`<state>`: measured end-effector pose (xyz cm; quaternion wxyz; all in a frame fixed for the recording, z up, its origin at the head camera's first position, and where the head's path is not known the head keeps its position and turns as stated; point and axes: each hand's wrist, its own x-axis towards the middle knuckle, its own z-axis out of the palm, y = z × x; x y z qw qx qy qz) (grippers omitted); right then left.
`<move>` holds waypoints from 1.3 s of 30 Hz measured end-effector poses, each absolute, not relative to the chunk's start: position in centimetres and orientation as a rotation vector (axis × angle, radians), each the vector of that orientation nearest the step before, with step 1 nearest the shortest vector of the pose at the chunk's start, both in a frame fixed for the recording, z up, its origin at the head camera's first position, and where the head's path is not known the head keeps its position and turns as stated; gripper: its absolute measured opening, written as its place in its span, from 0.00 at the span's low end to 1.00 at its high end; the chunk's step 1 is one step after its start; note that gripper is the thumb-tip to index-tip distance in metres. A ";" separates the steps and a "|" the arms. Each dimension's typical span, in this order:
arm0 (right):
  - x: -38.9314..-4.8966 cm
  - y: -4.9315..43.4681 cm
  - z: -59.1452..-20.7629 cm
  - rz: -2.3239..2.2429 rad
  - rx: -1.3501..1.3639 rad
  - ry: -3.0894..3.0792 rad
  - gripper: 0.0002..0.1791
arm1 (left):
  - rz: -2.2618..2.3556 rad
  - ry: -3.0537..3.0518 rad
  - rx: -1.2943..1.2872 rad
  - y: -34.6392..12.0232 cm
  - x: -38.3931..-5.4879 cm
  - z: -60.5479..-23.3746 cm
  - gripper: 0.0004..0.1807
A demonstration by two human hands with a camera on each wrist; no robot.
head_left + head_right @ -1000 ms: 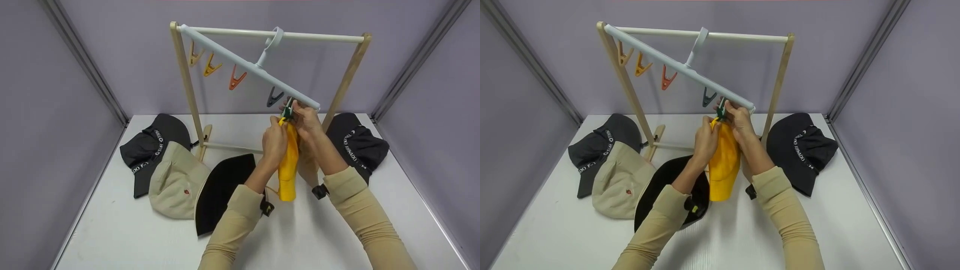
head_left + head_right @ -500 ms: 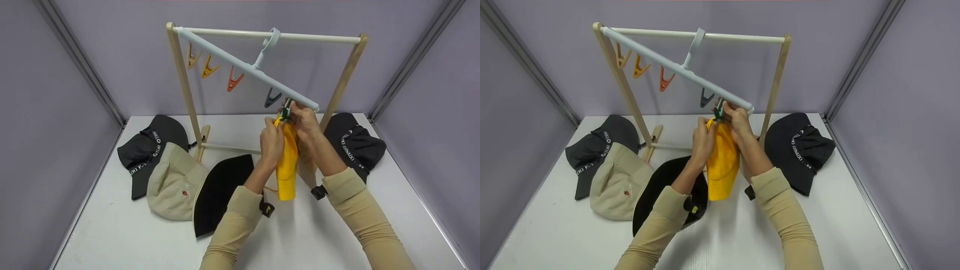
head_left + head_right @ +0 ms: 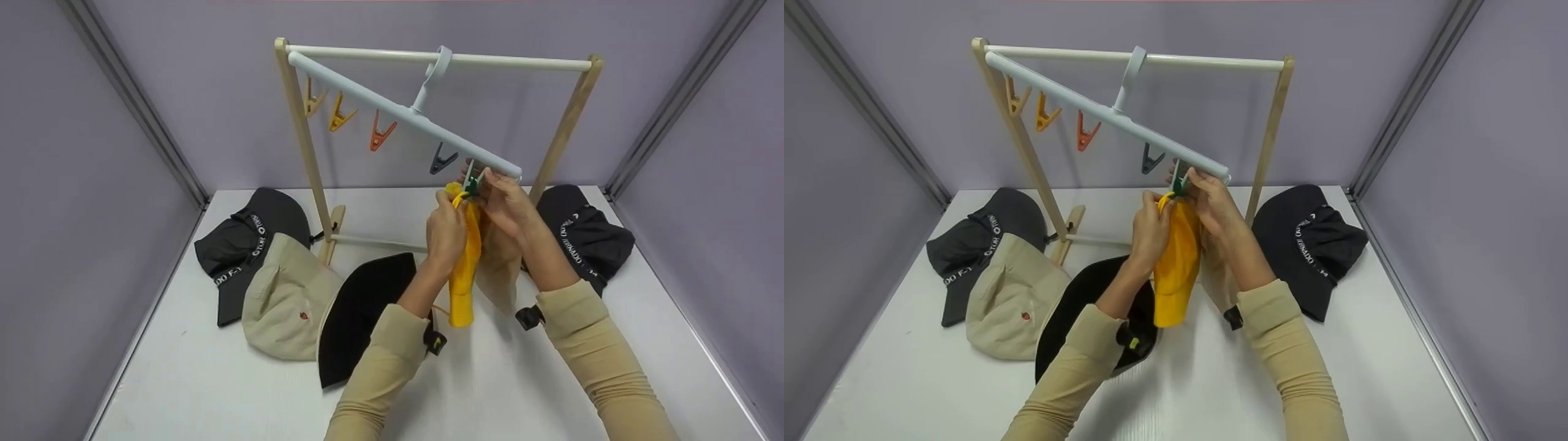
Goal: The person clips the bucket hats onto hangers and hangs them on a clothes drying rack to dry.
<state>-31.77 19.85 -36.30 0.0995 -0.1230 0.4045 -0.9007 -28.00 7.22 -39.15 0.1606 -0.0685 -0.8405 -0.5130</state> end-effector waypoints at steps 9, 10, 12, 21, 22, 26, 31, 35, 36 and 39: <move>-31.6 20.0 -36.3 -2.624 -0.446 1.175 0.21 | -1.367 -2.419 -0.238 7.2 -27.9 -40.1 0.13; -31.7 20.0 -36.3 -2.629 -0.442 1.145 0.20 | -1.341 -2.429 -0.236 7.2 -27.8 -40.2 0.13; -31.8 20.1 -36.3 -2.647 -0.428 1.088 0.19 | -1.284 -2.440 -0.230 7.2 -27.8 -40.4 0.12; -32.3 19.4 -36.1 -2.735 -0.284 0.997 0.12 | -1.201 -2.337 -0.264 7.0 -28.0 -40.7 0.09; -32.3 19.3 -36.1 -2.744 -0.266 0.994 0.12 | -1.210 -2.331 -0.261 7.0 -28.1 -40.7 0.09; -32.2 18.8 -36.0 -2.783 -0.202 0.973 0.11 | -1.292 -2.294 -0.248 7.2 -28.2 -40.5 0.09; -32.0 18.6 -36.1 -2.801 -0.208 0.955 0.13 | -1.344 -2.278 -0.221 7.2 -28.2 -40.4 0.09; -31.9 18.8 -36.4 -2.798 -0.292 0.992 0.14 | -1.313 -2.307 -0.215 7.1 -28.2 -40.3 0.11; -31.8 18.8 -36.5 -2.792 -0.310 1.015 0.15 | -1.303 -2.317 -0.215 7.1 -28.2 -40.4 0.11; -31.5 18.9 -36.8 -2.750 -0.359 1.101 0.17 | -1.290 -2.343 -0.210 7.1 -28.2 -40.6 0.12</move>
